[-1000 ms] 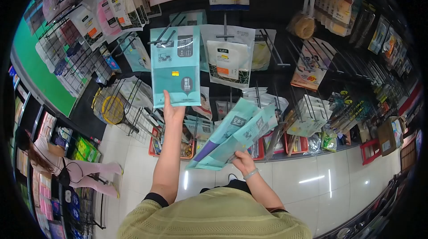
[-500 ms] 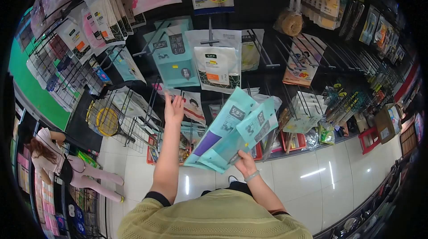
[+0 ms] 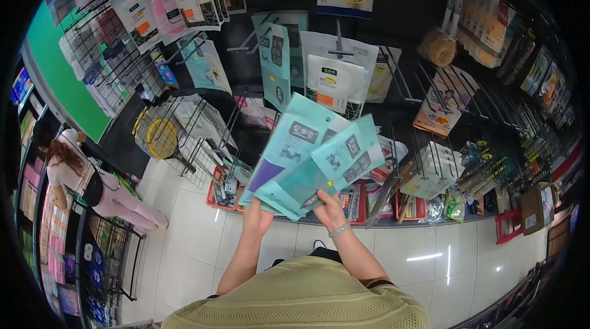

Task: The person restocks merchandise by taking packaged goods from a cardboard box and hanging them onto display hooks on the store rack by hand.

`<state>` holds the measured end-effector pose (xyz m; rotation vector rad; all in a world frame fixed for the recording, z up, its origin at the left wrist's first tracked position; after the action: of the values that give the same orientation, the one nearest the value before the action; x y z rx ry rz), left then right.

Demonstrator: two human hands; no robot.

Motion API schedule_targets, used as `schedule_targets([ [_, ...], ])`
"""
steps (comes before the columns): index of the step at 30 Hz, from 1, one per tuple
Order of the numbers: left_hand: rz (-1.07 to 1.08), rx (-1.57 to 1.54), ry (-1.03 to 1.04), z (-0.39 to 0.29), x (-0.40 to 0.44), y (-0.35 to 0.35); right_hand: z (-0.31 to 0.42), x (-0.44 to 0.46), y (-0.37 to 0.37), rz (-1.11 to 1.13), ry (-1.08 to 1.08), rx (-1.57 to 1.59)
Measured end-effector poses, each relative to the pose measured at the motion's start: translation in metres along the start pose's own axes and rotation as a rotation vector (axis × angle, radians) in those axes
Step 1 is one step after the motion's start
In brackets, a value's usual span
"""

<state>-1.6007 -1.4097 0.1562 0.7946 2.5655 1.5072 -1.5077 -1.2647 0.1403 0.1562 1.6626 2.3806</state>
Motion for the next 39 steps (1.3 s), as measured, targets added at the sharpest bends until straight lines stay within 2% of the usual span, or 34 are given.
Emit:
schedule_targets([
  [2,-0.098,0.027,0.052,-0.014,0.004,-0.003,0.0,0.003,0.003,-0.003,0.01,-0.009],
  [8,-0.242,-0.17,0.117,-0.057,0.04,0.016,-0.005,-0.001,-0.01,0.033,0.036,0.02],
  [12,-0.221,-0.277,0.136,-0.064,0.061,0.034,-0.013,-0.011,-0.011,0.01,0.057,0.006],
  [19,-0.166,-0.271,0.136,-0.063,0.069,0.041,-0.014,-0.016,-0.016,0.01,0.059,0.018],
  [31,-0.208,-0.238,0.156,-0.056,0.077,0.052,-0.001,-0.023,-0.024,0.005,0.034,0.036],
  [39,-0.08,-0.205,0.22,-0.031,0.158,0.054,0.011,-0.029,-0.031,-0.014,0.0,0.045],
])
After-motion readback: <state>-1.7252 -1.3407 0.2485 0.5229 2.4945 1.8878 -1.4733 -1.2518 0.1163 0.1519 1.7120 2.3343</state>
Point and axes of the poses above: each hand's wrist, its own x-axis towards the middle knuckle, its own y-axis out of the palm, z = x × y, the point moved 9 cm from there along x, towards the middle knuckle, and after that the axes turned 13 degrees about y, right-handed, at the moved point
